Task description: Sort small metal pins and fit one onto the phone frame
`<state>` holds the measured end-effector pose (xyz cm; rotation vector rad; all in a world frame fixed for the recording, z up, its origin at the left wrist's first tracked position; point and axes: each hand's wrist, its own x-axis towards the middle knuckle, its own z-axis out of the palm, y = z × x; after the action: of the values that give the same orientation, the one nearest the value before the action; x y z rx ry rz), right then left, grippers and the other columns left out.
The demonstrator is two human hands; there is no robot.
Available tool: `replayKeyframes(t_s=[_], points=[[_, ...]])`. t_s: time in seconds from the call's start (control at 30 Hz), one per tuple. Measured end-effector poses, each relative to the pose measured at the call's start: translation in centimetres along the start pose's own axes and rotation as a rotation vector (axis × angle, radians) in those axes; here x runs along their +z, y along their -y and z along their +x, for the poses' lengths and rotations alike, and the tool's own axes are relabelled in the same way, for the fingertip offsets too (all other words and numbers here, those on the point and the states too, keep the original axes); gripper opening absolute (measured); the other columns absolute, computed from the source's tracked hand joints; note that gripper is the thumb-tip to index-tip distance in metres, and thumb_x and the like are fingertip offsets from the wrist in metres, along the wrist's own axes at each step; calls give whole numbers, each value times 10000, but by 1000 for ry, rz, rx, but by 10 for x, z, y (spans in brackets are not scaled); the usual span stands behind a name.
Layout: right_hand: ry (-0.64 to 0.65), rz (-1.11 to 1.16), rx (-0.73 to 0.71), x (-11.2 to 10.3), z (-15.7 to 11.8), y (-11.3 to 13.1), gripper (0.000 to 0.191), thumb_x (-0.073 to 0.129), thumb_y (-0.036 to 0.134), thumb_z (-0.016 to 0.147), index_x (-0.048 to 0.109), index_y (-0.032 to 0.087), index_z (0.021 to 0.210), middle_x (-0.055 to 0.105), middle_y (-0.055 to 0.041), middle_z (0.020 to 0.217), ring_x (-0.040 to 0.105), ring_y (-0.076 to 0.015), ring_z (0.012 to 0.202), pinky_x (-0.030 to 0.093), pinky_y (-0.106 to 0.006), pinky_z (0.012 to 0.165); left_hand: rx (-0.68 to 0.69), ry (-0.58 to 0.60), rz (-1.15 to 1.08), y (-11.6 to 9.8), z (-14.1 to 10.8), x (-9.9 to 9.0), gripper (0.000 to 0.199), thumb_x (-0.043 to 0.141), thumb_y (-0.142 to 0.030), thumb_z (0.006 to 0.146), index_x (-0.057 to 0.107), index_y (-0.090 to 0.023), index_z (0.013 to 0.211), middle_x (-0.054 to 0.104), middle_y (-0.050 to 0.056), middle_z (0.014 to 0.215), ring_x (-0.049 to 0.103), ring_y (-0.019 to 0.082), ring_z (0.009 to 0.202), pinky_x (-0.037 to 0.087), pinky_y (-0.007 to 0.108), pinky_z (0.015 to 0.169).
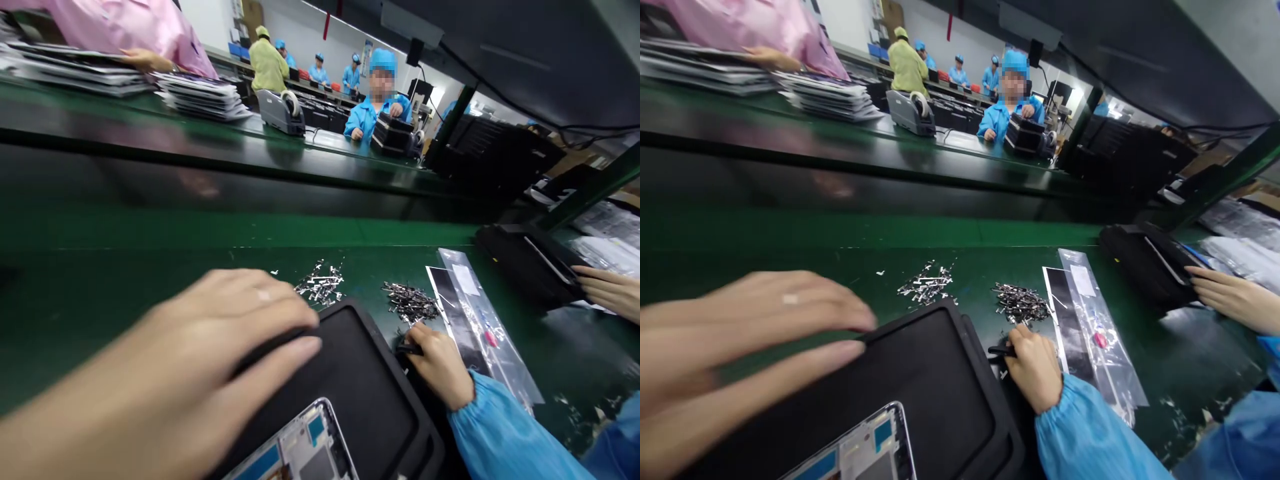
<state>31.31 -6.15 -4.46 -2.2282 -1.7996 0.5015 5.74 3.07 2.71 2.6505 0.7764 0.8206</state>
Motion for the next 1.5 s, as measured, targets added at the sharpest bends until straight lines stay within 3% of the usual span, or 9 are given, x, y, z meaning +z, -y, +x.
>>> replayKeyframes(t_s=[0.07,0.17,0.27,0.4,0.53,0.8,1.07,1.37,1.5], points=[[-56,146,-4,-5,-2,0,115,468,29,710,483,138,676,459,16,687,439,-117,681,349,-287,663,15,167,-143,-23,24,11,198,415,-276,822,602,-225,781,598,-23,810,512,170,763,370,302,707],[-123,424,29,-15,-7,2,130,462,212,776,508,142,677,445,12,624,400,-105,593,311,-257,568,-190,324,-330,-44,51,37,207,420,-194,797,604,-182,704,583,5,715,506,176,702,349,297,652],[-148,706,110,-22,-13,7,267,481,390,768,532,142,684,384,38,532,289,-69,453,221,-237,440,-354,366,-624,-51,63,62,153,469,-143,750,602,-149,675,572,5,666,496,159,650,329,270,610],[-149,972,154,-26,-17,14,275,558,414,716,548,146,655,413,37,519,268,-42,411,188,-226,416,-456,371,-854,-55,69,82,116,502,-158,716,609,-116,696,557,12,628,492,146,619,348,242,572],[-126,1090,169,-27,-19,20,269,617,410,667,569,147,630,442,25,560,265,-28,410,175,-214,393,-553,361,-1050,-59,70,89,73,551,-166,678,582,-104,654,519,-8,560,460,111,549,352,206,527],[-73,1048,176,-24,-26,20,294,581,441,704,582,156,631,379,30,553,258,-36,438,169,-216,406,-733,274,-1243,-62,72,83,110,500,-96,701,512,-99,591,527,-3,506,485,88,484,399,190,516],[25,998,164,-24,-37,19,280,581,410,700,574,155,583,427,15,581,286,-45,459,168,-221,414,-794,242,-1257,-62,71,82,154,479,-48,734,487,-96,588,560,12,516,505,80,483,402,174,512],[-84,1107,220,-27,-41,25,268,607,405,658,587,162,548,462,4,573,287,-38,428,150,-220,399,-803,216,-1225,-64,71,80,183,476,-25,740,487,-102,574,567,11,497,526,90,489,406,175,518],[-150,770,121,-26,-40,8,301,523,435,734,572,171,598,447,9,583,356,-74,482,253,-217,432,-830,226,-1252,-64,69,76,178,462,-42,746,496,-100,581,580,28,508,540,96,495,418,179,527]])
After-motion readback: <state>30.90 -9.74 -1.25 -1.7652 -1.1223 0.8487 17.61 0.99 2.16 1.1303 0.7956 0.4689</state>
